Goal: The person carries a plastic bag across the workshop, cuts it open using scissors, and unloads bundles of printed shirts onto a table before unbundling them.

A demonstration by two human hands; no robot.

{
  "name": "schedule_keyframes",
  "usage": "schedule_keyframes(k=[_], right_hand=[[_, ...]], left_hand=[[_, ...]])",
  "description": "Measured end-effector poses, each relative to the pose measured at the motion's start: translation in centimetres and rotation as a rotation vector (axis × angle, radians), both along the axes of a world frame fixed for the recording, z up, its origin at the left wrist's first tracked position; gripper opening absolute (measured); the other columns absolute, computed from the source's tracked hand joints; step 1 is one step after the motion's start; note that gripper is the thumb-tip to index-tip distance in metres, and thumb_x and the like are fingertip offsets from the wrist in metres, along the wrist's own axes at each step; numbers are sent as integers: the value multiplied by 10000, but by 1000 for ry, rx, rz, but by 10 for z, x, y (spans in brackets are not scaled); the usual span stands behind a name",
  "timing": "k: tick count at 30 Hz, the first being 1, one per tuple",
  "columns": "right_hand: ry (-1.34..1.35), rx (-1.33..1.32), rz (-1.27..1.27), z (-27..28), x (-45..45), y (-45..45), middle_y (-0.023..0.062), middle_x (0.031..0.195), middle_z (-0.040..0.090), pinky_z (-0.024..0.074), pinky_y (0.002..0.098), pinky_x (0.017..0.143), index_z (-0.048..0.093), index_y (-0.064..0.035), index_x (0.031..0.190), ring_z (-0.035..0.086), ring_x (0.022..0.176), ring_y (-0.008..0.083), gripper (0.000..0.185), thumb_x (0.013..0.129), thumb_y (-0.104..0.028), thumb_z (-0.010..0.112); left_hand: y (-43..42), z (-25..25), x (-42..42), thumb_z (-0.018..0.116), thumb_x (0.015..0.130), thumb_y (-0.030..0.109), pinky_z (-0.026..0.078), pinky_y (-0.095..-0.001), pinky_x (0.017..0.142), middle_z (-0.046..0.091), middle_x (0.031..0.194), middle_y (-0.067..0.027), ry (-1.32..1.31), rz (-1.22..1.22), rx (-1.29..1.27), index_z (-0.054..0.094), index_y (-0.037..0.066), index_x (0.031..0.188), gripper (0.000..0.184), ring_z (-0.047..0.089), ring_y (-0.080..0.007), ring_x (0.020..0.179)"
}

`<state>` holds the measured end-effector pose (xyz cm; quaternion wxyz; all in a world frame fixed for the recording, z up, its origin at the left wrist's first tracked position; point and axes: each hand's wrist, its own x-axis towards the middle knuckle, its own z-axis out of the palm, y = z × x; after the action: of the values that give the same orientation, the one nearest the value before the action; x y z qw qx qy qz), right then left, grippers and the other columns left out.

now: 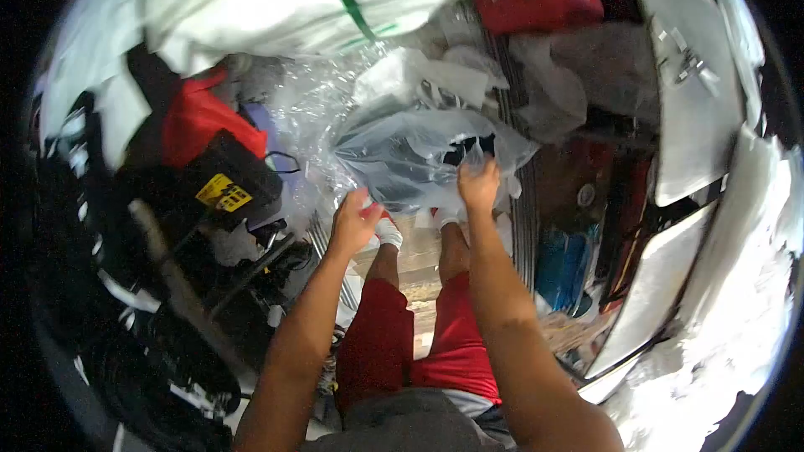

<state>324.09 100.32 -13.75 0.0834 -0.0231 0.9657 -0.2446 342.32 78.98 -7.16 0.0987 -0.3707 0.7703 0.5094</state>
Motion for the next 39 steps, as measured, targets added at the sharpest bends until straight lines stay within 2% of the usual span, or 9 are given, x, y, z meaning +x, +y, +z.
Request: schedule_keyframes(k=[1,5,7,12,21,25,27,33,39], right_hand=[[24,109,-168,-27,-9,-1,281,1046,616,467,480,868,594,18,1074,589,986,425,512,726,-336,719],[-426,-121,1062,-179,90,46,159,1036,686,495,474,790,700,-62,1019,643,939,367,324,779,-278,670],[-1022,23,1006,-32,100,-37,159,1062,684,501,447,797,692,-47,1021,646,955,358,285,833,-252,626],[-884,-141,364,25,10,-2,228,956,669,512,435,816,647,-40,1055,636,915,414,272,868,-223,576],[-357,502,640,-219,-81,55,206,1117,635,478,422,911,643,-27,1086,621,1040,331,432,760,-297,726],[-243,709,370,-233,-90,25,192,1396,455,426,473,1009,513,-81,1343,403,1317,318,855,631,-433,830],[-467,686,383,-322,-108,67,190,1391,466,428,462,1004,521,-78,1333,415,1311,303,782,685,-416,798],[-839,133,423,-292,-121,67,143,1316,534,441,401,962,538,-57,1314,494,1186,246,600,824,-383,658],[-1412,-338,200,-20,-38,18,120,1216,591,411,374,991,544,-7,1288,539,1113,214,595,893,-449,589]], left_hand=[[4,-11,-23,772,769,261,454,-411,968,535,1276,-231,37,-38,-82,457,13,1327,688,549,-375,1153],[16,-29,-109,794,731,233,374,-425,1059,402,1411,-225,106,-137,-161,446,24,1346,737,406,-376,1297],[16,-55,-131,794,724,216,359,-428,1072,368,1441,-210,96,-178,-196,477,27,1314,696,383,-380,1310],[9,-121,-157,680,805,124,475,-420,825,598,1023,-165,94,-274,-198,569,47,1008,245,594,-331,940],[99,-193,-135,612,864,167,482,-421,867,624,1127,-239,-148,-516,353,541,70,1274,427,613,-359,1054],[8,-253,-112,563,871,219,254,-436,1137,262,1484,-306,-316,-121,19,201,-57,1454,739,305,-410,1370],[-85,-401,-6,576,879,182,308,-407,1115,253,1485,-312,-352,-549,-717,182,-40,1473,747,312,-406,1368],[-29,-209,-20,609,875,108,492,-344,906,538,1317,-176,-14,-73,-190,374,35,1408,587,604,-296,1098],[62,-18,-56,667,848,141,505,-347,802,650,1022,-161,31,211,140,565,22,1213,397,627,-271,927]])
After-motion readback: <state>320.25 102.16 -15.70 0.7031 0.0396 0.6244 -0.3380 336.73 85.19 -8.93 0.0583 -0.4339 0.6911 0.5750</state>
